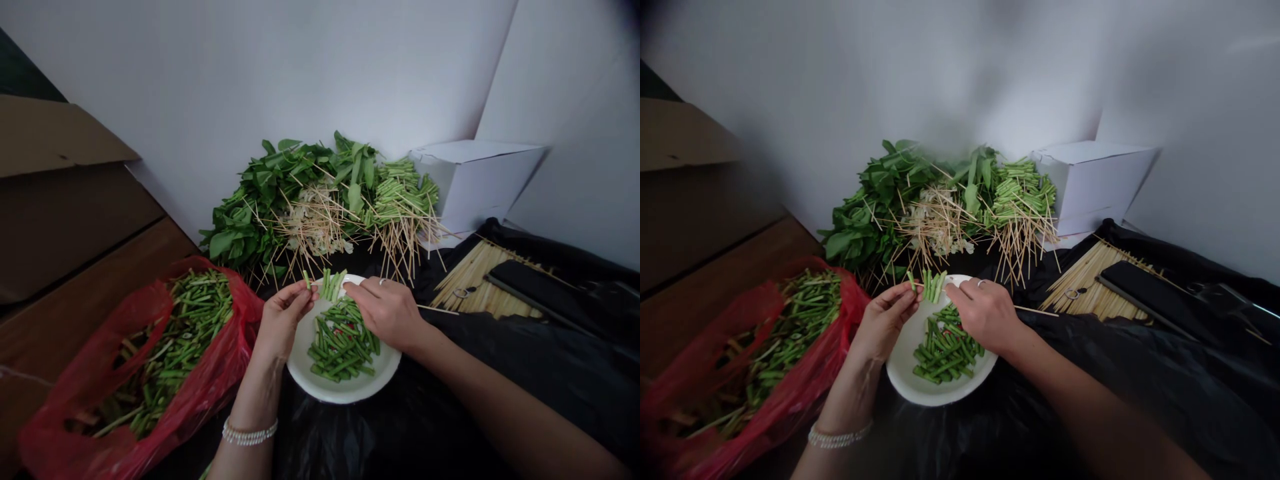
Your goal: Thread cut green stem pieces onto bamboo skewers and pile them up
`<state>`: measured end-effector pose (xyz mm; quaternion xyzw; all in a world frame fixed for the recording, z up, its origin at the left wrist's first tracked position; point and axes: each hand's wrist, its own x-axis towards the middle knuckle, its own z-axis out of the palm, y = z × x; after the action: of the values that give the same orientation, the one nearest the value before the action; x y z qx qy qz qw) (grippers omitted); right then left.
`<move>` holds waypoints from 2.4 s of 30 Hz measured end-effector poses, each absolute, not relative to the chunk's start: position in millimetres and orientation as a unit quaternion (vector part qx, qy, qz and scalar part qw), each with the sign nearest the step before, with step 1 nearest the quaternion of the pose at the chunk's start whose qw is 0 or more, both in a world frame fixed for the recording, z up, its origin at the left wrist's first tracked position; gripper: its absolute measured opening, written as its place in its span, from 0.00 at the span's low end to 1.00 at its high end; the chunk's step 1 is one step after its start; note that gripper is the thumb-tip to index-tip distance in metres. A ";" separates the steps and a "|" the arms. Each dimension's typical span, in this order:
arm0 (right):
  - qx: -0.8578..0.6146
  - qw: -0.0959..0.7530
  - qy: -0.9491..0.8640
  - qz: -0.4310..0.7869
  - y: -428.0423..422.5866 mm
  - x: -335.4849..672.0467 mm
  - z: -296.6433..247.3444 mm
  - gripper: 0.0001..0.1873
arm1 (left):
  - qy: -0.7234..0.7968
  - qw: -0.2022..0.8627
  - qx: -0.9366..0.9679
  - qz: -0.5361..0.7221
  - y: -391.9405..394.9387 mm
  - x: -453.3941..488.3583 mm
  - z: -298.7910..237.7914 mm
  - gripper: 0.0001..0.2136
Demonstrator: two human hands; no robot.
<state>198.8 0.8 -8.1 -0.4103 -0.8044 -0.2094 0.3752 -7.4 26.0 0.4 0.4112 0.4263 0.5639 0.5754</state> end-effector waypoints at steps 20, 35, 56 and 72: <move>-0.406 0.375 -0.804 -0.219 2.4 197.7 -12.1 0.15 | 0.418 0.559 0.407 0.589 24.7 -6.3 0.0 0.15; -0.419 0.359 -0.807 -0.210 1.4 197.1 -11.9 0.15 | 0.421 0.527 0.427 0.602 28.2 -7.8 -5.1 0.12; -0.391 0.373 -0.823 -0.176 1.8 197.0 -13.9 0.16 | 0.407 0.620 0.364 0.564 21.3 -3.2 8.7 0.11; -0.380 0.373 -0.835 -0.138 3.8 198.2 -16.7 0.16 | 0.428 0.614 0.385 0.540 21.1 -6.2 7.1 0.09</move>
<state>198.2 3.8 -16.7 -0.3796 -0.8354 -0.1381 0.3728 -6.2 21.1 7.1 0.3846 0.4281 0.5396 0.6145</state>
